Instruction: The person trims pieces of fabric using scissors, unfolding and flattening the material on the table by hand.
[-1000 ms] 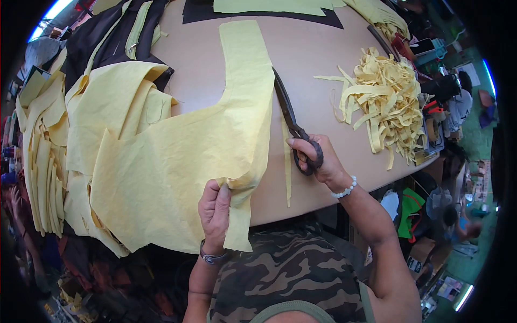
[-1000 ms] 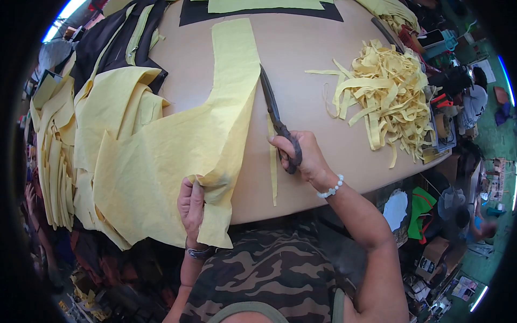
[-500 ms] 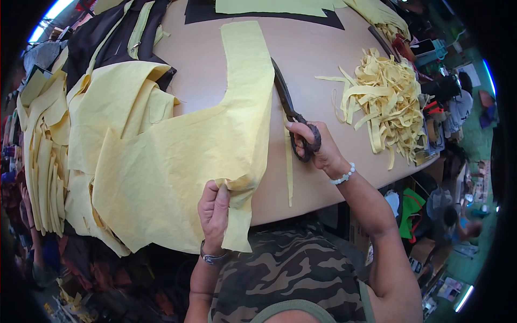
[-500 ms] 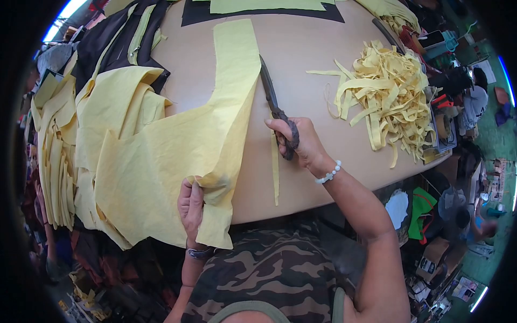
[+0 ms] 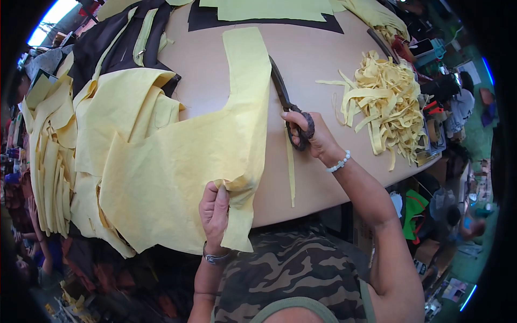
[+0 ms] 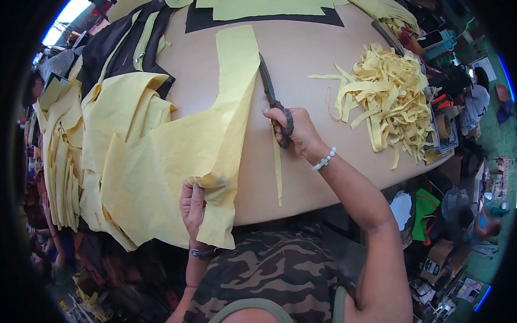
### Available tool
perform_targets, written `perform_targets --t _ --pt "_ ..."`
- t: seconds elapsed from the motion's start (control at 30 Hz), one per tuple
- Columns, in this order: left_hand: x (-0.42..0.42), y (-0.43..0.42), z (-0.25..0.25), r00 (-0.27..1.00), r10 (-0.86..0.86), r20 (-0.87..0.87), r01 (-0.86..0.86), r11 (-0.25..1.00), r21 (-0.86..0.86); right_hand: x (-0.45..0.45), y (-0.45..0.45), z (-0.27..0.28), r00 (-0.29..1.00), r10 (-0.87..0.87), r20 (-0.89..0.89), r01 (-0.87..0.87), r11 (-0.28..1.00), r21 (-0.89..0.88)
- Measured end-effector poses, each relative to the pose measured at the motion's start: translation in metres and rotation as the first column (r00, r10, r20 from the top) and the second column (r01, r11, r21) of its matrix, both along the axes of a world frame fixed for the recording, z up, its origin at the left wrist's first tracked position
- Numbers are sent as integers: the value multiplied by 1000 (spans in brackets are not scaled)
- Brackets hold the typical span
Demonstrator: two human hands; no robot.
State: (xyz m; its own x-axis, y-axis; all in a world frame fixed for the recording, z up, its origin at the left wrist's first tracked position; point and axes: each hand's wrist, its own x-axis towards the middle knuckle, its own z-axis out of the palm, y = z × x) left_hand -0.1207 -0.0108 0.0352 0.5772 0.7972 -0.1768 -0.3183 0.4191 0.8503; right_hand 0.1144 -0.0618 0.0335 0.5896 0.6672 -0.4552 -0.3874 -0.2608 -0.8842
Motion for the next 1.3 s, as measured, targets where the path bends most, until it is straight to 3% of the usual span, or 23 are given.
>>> perform_targets --t 0.07,0.17,0.37,0.57,0.77,0.87,1.3 --pt "7 -3 12 999 47 -7 -47 997 -58 0 -1 -3 1000 21 15 -21 1000 -12" --pt "1 1 7 998 -10 64 12 1000 -28 -2 -2 -4 998 50 46 -49 998 -32" --pt "1 0 13 1000 -10 8 10 1000 -19 6 12 -4 1000 6 25 -6 1000 -18" --pt "-8 5 -9 1000 4 23 -4 1000 -9 12 21 -1 1000 -4 12 4 1000 -6" --pt "-4 4 8 998 47 44 -42 994 -97 15 19 -6 998 35 49 -34 999 -33" --pt "-8 6 0 992 32 120 -22 996 -85 17 22 0 998 31 60 -29 999 -40" --pt "-5 5 8 992 78 98 -67 992 -110 31 33 -5 996 52 66 -50 998 -27"
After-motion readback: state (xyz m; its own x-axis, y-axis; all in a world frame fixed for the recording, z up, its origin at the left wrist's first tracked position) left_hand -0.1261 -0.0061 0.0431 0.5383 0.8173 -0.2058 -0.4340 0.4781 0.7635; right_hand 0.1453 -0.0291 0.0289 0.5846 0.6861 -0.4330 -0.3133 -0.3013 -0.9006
